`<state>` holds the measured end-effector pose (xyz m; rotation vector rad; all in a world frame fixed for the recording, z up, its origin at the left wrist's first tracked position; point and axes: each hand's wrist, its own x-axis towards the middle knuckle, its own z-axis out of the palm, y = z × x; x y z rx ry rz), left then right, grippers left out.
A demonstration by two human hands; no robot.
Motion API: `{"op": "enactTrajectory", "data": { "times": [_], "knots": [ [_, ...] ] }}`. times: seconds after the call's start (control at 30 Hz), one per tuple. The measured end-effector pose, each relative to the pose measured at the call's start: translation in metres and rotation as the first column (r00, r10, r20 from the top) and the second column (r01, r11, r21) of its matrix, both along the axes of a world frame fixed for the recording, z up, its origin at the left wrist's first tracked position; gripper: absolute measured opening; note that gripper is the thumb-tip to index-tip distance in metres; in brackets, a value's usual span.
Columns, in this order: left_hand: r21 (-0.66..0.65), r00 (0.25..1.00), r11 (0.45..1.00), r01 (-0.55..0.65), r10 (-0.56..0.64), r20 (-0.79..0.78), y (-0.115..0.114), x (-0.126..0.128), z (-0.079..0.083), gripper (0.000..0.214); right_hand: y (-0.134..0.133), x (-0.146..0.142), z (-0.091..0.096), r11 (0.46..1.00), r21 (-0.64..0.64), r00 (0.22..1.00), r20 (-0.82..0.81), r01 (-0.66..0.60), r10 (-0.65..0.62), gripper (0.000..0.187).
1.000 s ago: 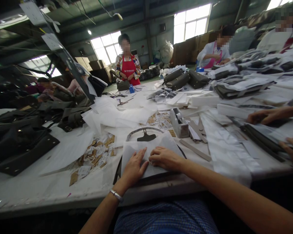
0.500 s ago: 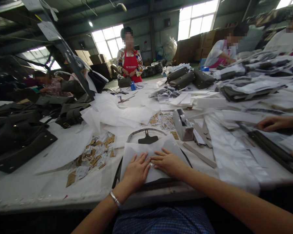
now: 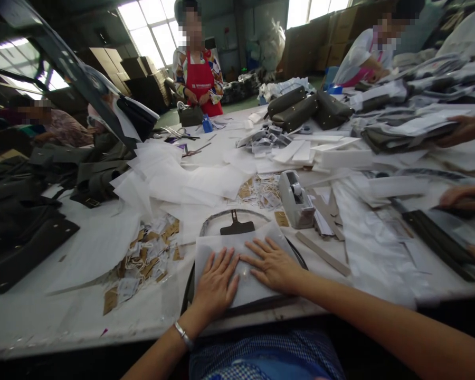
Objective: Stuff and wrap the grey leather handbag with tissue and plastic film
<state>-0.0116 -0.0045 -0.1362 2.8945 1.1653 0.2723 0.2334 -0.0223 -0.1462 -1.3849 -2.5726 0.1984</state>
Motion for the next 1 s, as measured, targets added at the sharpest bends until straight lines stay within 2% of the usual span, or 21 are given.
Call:
{"op": "enactTrajectory", "data": {
  "times": [0.17,0.27,0.37,0.67,0.83,1.0],
  "knots": [
    [-0.058,0.998,0.998,-0.041,0.043,0.037,0.001,0.002,0.004,0.059,0.004,0.002,0.001,0.998,-0.06,0.999,-0.041,-0.004,0.002,0.062],
    [-0.088,0.998,0.995,-0.049,0.053,0.037,0.001,0.003,0.006,0.058,0.004,0.001,0.002,0.993,-0.111,0.998,-0.055,0.034,-0.04,0.071],
    [-0.118,0.998,0.992,-0.05,0.053,0.02,0.001,0.004,0.006,0.058,0.006,-0.002,0.002,0.988,-0.138,0.995,-0.047,0.076,-0.083,0.07],
    [-0.13,0.997,0.989,-0.077,0.078,0.004,0.002,0.01,0.01,0.058,0.01,-0.01,0.004,0.982,-0.159,0.994,0.004,0.104,-0.105,0.067],
    [-0.088,0.997,0.993,-0.076,0.075,-0.02,-0.002,0.009,0.011,0.061,0.006,-0.01,0.009,0.987,-0.133,0.996,-0.015,0.087,-0.09,0.067],
    [0.016,0.998,0.999,-0.046,0.046,-0.046,-0.001,0.006,0.006,0.062,0.003,-0.008,0.008,0.995,-0.076,0.998,0.009,0.065,-0.064,0.072]
  ]
}}
